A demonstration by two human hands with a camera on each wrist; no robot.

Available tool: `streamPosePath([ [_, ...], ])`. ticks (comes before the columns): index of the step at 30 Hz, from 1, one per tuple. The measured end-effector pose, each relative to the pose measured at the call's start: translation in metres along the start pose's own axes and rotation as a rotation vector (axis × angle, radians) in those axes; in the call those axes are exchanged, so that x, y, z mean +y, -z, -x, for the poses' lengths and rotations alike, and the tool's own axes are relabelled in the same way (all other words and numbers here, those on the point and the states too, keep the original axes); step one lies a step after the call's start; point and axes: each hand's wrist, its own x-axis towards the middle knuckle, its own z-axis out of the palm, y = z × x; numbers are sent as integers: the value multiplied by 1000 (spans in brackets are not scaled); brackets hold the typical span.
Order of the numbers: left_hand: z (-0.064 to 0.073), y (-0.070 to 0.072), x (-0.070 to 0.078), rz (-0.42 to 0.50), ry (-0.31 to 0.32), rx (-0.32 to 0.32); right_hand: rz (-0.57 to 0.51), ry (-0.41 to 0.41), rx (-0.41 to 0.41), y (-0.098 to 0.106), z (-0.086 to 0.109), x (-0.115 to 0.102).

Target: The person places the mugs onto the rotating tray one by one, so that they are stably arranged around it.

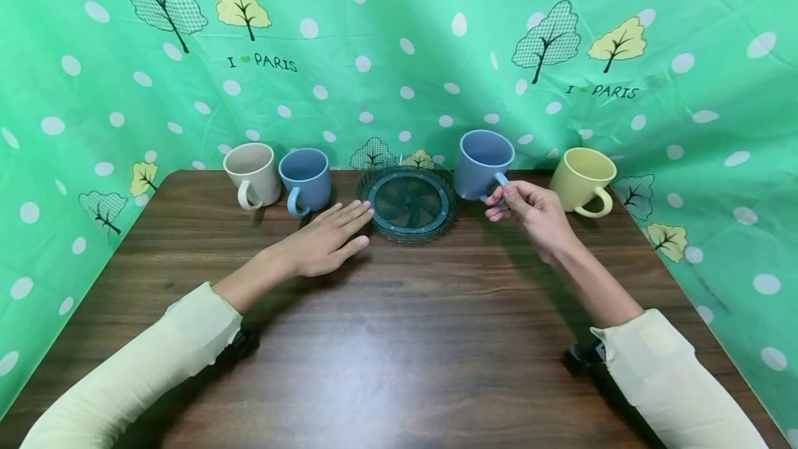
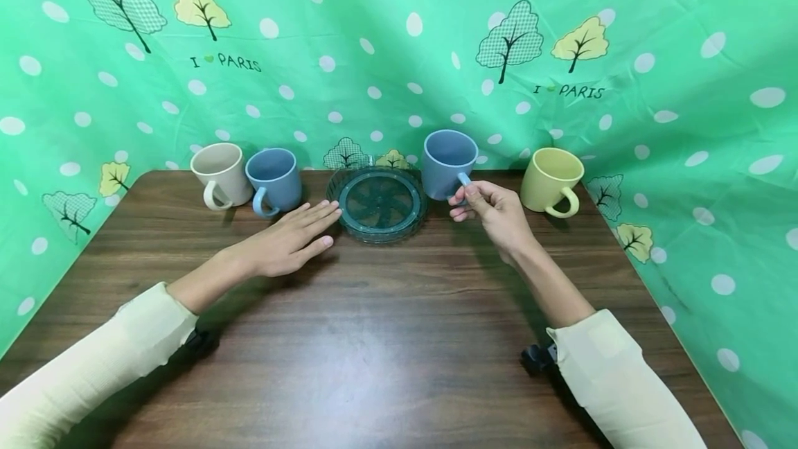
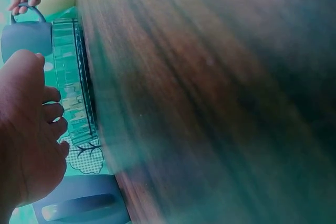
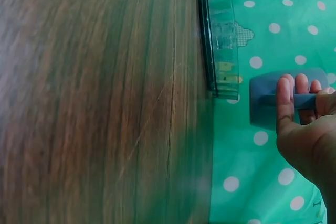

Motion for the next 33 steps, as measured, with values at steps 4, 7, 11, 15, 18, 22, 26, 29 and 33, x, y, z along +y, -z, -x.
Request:
streamPosePath([
  [4,0,0,1,-8,-11,12,19,-7,-14,-5,-2,-1],
  [7,0,1,0,-11,-7,12,31,-12,-19,-8,-4,-2],
  [11,1,2,0,-21,3,2,53,-13,-27,-10,-6,-4],
  [15,0,3,0,-31,1,1,58,-15,-35,-13,-7,-4],
  [18,0,3,0,-27,-4,4,56,-25,-48,-16,-8,-4],
  [22,0,1,-1,-20,-2,3,56,-39,-66,-18,-9,-1],
  [26,0,0,-1,-19,-1,2,74,-50,-80,-21,-9,1],
  [29,0,-1,-2,-18,-4,5,88,-59,-92,-23,-9,2],
  [33,0,-1,-2,-19,-6,8,104,-71,-108,-26,-10,4],
])
